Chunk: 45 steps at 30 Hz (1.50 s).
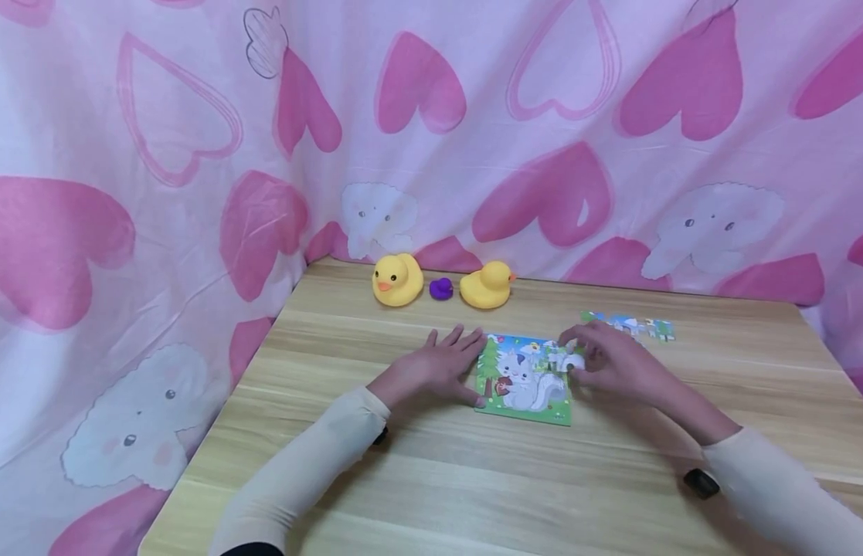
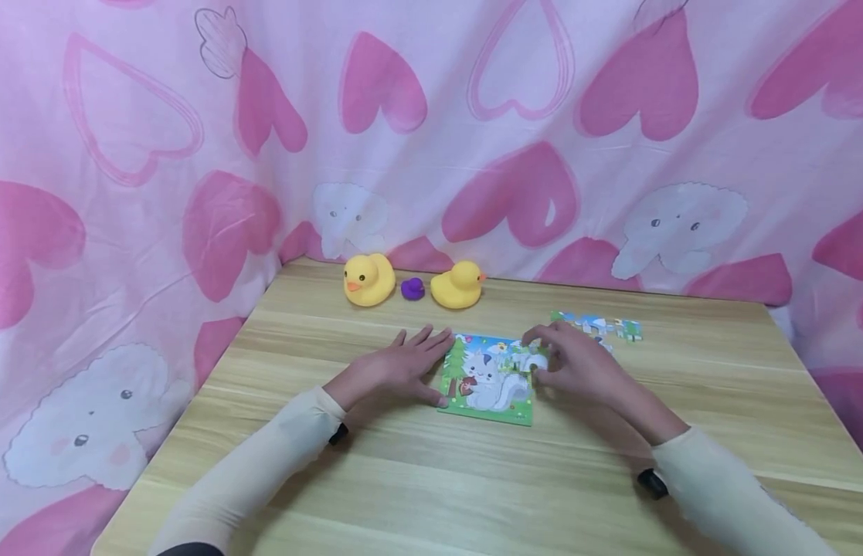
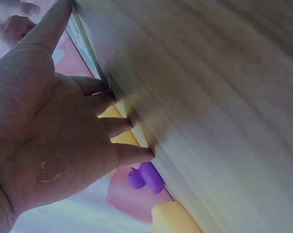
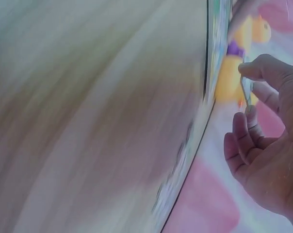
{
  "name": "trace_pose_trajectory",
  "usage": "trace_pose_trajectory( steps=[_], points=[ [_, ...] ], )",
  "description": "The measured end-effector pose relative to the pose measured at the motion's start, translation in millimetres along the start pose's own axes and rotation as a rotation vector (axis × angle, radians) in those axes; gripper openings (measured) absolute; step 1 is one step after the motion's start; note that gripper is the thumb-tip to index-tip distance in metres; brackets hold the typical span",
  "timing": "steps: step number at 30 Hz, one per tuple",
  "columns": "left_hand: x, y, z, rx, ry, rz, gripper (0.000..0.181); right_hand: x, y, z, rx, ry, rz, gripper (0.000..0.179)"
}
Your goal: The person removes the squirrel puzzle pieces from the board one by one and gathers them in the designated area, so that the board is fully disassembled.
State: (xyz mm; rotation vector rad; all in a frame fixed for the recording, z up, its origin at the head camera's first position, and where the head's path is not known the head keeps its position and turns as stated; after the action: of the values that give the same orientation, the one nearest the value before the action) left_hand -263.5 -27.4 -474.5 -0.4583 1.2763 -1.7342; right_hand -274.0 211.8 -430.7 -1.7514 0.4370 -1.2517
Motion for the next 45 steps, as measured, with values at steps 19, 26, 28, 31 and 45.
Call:
trace_pose_trajectory(
  steps=[19,26,28,31,45],
  points=[
    [0.2,3.1,-0.4,-0.005,-0.010,0.023,0.116,-128,-76,45.1,-0.076,0.148,0.070,0.050],
    [0.0,4.7,-0.6,-0.003,-0.004,0.027,0.116,-150,-70,53.0,0.025,0.221,0.054,0.047],
    [0.1,5.4,-0.6,-0.001,-0.002,0.025,0.116,-152,-68,53.7,0.037,0.223,0.052,0.046],
    [1.0,5.0,-0.9,-0.005,-0.003,0.016,0.116,-152,-68,53.5,0.038,0.207,0.053,0.045],
    [0.8,0.2,-0.2,-0.012,-0.009,0.022,0.116,-143,-71,51.1,0.025,0.082,0.096,0.042]
  ],
)
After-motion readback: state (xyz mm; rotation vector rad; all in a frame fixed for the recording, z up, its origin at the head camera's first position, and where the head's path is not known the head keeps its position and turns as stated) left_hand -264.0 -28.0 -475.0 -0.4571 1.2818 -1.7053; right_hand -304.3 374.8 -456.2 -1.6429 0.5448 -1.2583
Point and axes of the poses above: each hand's wrist, its own z-axis away from the middle knuckle, its own y-axis out of the palm, x = y × z, the point moved 10 cm from there along -z, towards the middle knuckle, and after that the axes turned 5 degrees about -z, right-handed, at the moved point
